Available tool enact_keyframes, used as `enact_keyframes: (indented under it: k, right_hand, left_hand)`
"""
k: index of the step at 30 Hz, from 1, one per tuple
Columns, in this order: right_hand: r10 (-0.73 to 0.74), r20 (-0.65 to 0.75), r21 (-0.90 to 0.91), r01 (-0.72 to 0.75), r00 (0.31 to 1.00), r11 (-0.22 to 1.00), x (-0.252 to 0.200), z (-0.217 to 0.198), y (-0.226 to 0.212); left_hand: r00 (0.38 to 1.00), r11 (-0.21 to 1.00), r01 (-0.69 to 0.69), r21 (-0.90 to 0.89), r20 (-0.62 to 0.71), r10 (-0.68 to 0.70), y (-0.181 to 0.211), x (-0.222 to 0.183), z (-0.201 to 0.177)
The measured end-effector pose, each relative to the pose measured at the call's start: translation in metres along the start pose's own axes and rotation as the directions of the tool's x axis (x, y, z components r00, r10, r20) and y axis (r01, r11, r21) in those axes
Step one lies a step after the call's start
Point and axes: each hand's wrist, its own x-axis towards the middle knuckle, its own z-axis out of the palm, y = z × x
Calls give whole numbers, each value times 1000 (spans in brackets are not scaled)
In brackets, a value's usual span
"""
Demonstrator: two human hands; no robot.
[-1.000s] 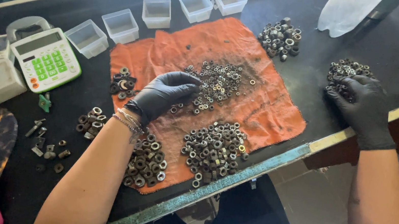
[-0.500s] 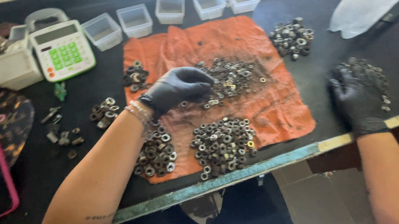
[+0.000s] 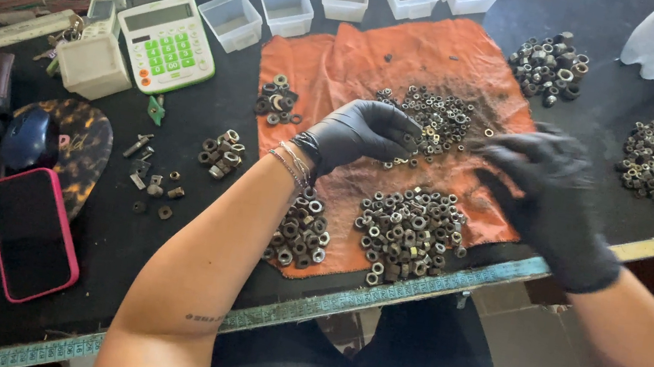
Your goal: Sorting a large pile of small metal nuts and spacers into organized groups on a workbench.
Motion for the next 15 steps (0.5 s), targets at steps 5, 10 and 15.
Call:
enact_keyframes:
  k: [5,10,15]
  right_hand:
    - [-135,-135,384,177,982,906,43,45,-27]
    - [-2,-129,356,48,992,933,37,56,-25]
    - [72,-89,367,-34,993,930,-11,47,40]
  left_hand:
    - [988,983,-154,-99,-9,154,-41,21,-8]
    - [994,993,-108,-56,22,110,-6,2,21]
    - [986,933,-153,327,-17,168,-20,8,-6]
